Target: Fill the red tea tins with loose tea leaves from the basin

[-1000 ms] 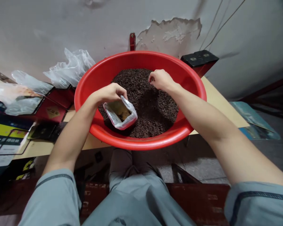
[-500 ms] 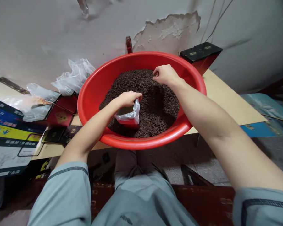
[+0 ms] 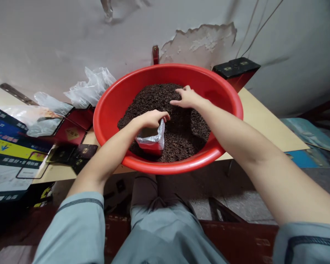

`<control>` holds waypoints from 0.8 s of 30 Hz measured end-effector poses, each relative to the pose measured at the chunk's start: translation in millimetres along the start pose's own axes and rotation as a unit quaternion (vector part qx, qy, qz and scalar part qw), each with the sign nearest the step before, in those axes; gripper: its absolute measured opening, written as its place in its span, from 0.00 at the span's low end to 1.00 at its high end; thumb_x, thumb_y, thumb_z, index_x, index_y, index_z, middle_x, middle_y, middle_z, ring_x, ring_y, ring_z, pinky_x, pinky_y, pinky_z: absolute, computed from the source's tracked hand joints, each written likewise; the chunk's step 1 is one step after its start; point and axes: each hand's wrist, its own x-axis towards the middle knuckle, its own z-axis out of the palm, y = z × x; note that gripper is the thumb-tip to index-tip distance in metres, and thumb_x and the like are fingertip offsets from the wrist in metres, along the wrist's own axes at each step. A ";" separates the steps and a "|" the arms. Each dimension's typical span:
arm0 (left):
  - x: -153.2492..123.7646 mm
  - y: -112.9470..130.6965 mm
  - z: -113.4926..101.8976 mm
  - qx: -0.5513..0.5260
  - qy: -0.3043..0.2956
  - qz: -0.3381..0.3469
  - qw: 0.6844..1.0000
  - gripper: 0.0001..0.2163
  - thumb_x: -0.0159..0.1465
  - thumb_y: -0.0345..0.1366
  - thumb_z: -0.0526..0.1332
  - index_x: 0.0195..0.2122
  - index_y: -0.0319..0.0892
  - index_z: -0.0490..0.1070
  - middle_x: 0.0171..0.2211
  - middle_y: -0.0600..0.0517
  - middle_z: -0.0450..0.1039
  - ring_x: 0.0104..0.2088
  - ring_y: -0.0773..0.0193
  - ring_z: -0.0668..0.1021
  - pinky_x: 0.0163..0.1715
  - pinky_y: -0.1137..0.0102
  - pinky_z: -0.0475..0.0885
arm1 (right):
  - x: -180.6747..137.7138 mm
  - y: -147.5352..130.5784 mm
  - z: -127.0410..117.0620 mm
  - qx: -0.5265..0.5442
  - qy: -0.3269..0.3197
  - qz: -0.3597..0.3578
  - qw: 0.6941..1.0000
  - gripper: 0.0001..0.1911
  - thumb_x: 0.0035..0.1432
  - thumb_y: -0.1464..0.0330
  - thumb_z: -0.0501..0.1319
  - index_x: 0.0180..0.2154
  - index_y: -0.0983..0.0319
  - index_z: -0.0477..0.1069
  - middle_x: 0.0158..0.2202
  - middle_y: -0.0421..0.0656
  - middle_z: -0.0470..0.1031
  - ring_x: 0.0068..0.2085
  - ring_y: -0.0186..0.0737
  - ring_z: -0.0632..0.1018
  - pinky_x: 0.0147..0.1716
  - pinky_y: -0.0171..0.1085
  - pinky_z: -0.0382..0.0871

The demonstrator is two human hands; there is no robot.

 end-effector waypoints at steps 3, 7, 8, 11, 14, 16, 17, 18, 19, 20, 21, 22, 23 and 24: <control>-7.9 -22.6 -15.9 -0.164 0.096 0.032 0.981 0.30 0.55 0.22 0.57 0.61 0.43 0.70 0.59 0.46 0.80 0.60 0.57 0.80 0.60 0.65 0.72 | -11.3 -8.5 15.7 -0.017 -0.091 0.061 0.994 0.58 0.61 0.36 0.63 0.80 0.53 0.43 0.80 0.61 0.39 0.75 0.79 0.56 0.67 0.70 0.59; -23.5 -63.7 -16.7 -0.153 0.262 -0.178 0.936 0.21 0.71 0.34 0.55 0.65 0.42 0.67 0.62 0.39 0.77 0.64 0.52 0.77 0.66 0.60 0.69 | -24.8 -26.3 34.2 -0.082 -0.077 0.052 0.992 0.58 0.59 0.41 0.69 0.79 0.54 0.45 0.78 0.65 0.45 0.73 0.81 0.59 0.64 0.73 0.61; -27.2 -73.1 -12.4 -0.132 0.244 -0.252 0.927 0.24 0.72 0.39 0.57 0.68 0.40 0.64 0.65 0.36 0.73 0.66 0.48 0.76 0.67 0.59 0.67 | -27.0 -30.4 37.4 -0.092 -0.064 0.047 0.993 0.56 0.59 0.44 0.70 0.77 0.56 0.48 0.76 0.66 0.50 0.71 0.79 0.63 0.63 0.71 0.64; -33.6 -94.8 2.7 -0.096 0.090 -0.403 0.906 0.45 0.66 0.48 0.68 0.77 0.33 0.50 0.75 0.25 0.55 0.72 0.35 0.67 0.69 0.55 0.66 | -29.5 -37.0 41.3 -0.100 -0.042 0.044 0.993 0.46 0.60 0.51 0.72 0.72 0.56 0.58 0.71 0.64 0.58 0.66 0.74 0.69 0.59 0.66 0.71; -32.1 -108.6 11.1 -0.082 -0.006 -0.409 0.909 0.50 0.65 0.49 0.69 0.79 0.31 0.44 0.76 0.25 0.53 0.74 0.36 0.65 0.69 0.55 0.66 | -26.6 -34.0 36.8 -0.098 -0.045 0.019 0.994 0.40 0.61 0.59 0.72 0.70 0.55 0.62 0.70 0.61 0.60 0.64 0.69 0.73 0.58 0.59 0.73; -29.3 -116.7 12.1 -0.081 -0.020 -0.390 0.917 0.46 0.66 0.47 0.68 0.78 0.31 0.50 0.75 0.29 0.58 0.73 0.42 0.67 0.69 0.61 0.66 | -23.2 -29.0 31.5 -0.097 -0.048 0.003 0.994 0.38 0.61 0.63 0.71 0.70 0.56 0.64 0.68 0.59 0.64 0.61 0.64 0.76 0.59 0.54 0.73; -28.1 -120.8 12.1 -0.082 -0.024 -0.386 0.919 0.43 0.67 0.47 0.68 0.77 0.32 0.54 0.74 0.32 0.60 0.73 0.44 0.68 0.68 0.63 0.67 | -21.4 -26.6 29.0 -0.098 -0.047 -0.002 0.994 0.37 0.62 0.64 0.70 0.69 0.56 0.65 0.66 0.58 0.66 0.60 0.62 0.77 0.59 0.52 0.73; -27.3 -125.0 12.1 -0.084 -0.028 -0.387 0.918 0.40 0.67 0.46 0.69 0.75 0.33 0.58 0.73 0.34 0.63 0.72 0.46 0.70 0.68 0.66 0.67 | -19.6 -24.8 26.7 -0.099 -0.047 -0.003 0.994 0.36 0.61 0.65 0.69 0.69 0.56 0.66 0.65 0.57 0.68 0.59 0.61 0.78 0.59 0.51 0.73; -26.8 -129.1 12.4 -0.086 -0.031 -0.391 0.916 0.39 0.67 0.45 0.69 0.74 0.34 0.60 0.72 0.35 0.66 0.71 0.47 0.71 0.67 0.67 0.67 | -17.9 -23.7 24.8 -0.102 -0.046 -0.006 0.994 0.36 0.61 0.66 0.69 0.69 0.56 0.66 0.63 0.56 0.69 0.58 0.60 0.78 0.59 0.50 0.74; -26.7 -132.9 13.2 -0.087 -0.034 -0.396 0.914 0.39 0.66 0.46 0.70 0.74 0.35 0.61 0.72 0.36 0.67 0.70 0.47 0.72 0.67 0.67 0.68 | -16.1 -23.4 23.2 -0.104 -0.044 -0.009 0.994 0.35 0.61 0.66 0.69 0.68 0.56 0.67 0.63 0.55 0.70 0.58 0.59 0.78 0.59 0.49 0.74; -26.8 -136.0 14.4 -0.088 -0.031 -0.402 0.911 0.41 0.65 0.47 0.71 0.75 0.36 0.59 0.72 0.36 0.66 0.70 0.47 0.72 0.67 0.67 0.68 | -14.3 -23.9 21.8 -0.104 -0.039 -0.012 0.994 0.35 0.60 0.66 0.69 0.68 0.56 0.67 0.62 0.55 0.71 0.58 0.59 0.78 0.58 0.49 0.74; -27.0 -138.4 16.1 -0.088 -0.023 -0.411 0.907 0.46 0.64 0.49 0.72 0.77 0.37 0.55 0.73 0.36 0.64 0.71 0.45 0.70 0.68 0.65 0.68 | -12.4 -25.0 20.6 -0.100 -0.030 -0.015 0.994 0.35 0.59 0.67 0.69 0.67 0.56 0.68 0.61 0.54 0.71 0.58 0.59 0.78 0.58 0.49 0.74; -27.1 -139.8 18.1 -0.086 -0.011 -0.423 0.902 0.51 0.63 0.52 0.72 0.79 0.39 0.48 0.75 0.34 0.60 0.73 0.44 0.68 0.68 0.63 0.67 | -10.4 -26.4 19.4 -0.092 -0.017 -0.016 0.996 0.35 0.59 0.67 0.70 0.67 0.56 0.69 0.60 0.54 0.72 0.57 0.58 0.78 0.58 0.48 0.74; -27.1 -140.1 20.3 -0.083 0.001 -0.435 0.897 0.55 0.63 0.56 0.72 0.81 0.41 0.41 0.77 0.33 0.54 0.74 0.42 0.66 0.69 0.60 0.67 | -8.5 -28.0 18.0 -0.078 0.000 -0.016 0.997 0.34 0.58 0.66 0.70 0.66 0.56 0.70 0.58 0.53 0.73 0.56 0.57 0.78 0.58 0.48 0.74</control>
